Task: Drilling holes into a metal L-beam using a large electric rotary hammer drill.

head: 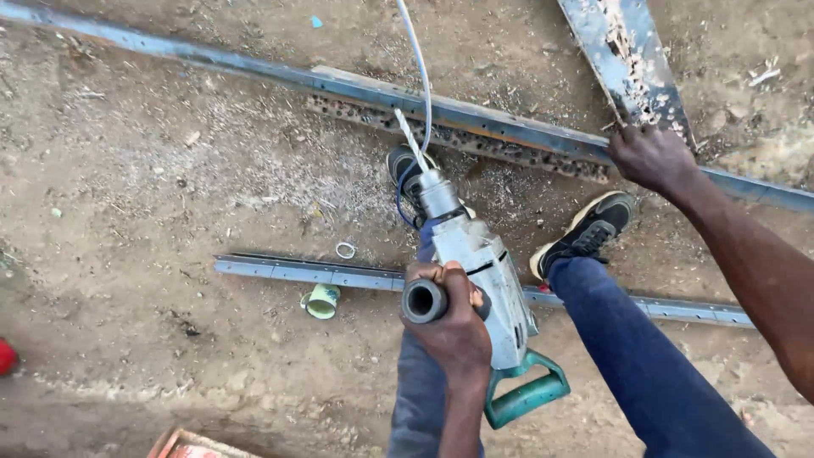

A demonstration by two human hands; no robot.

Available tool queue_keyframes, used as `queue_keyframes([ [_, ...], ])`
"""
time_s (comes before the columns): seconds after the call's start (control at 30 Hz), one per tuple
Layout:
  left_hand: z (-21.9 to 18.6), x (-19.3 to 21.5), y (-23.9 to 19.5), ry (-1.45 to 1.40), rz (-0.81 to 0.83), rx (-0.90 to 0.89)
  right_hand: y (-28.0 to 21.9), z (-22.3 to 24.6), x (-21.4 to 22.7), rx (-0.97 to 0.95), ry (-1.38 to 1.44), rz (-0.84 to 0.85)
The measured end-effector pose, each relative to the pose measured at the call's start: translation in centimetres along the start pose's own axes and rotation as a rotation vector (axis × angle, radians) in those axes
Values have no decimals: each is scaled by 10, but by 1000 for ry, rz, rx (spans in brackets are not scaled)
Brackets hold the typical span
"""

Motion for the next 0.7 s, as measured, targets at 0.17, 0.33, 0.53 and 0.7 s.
queue_keyframes([
  [0.17, 1, -3, 1, 0, 26, -26, -11, 27, -7, -60, 144, 22],
  [0.33, -3, -3, 6, 57, -10, 17, -16, 55, -41, -93, 189, -19],
  [0.53, -9, 1, 13, 50, -3, -6, -20, 69, -42, -158, 278, -154],
  [0.7, 0, 6, 15, 75, -53, 83, -21, 62, -29, -133, 312, -196],
])
Point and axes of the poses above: each hand's wrist, its own y-axis towards the middle knuckle, its own x-axis out of the back of the hand, z = x × y, the point moved 4 cm from there along y, towards the middle knuckle, and after that the axes turned 10 degrees about y, right-handed, at the moved point
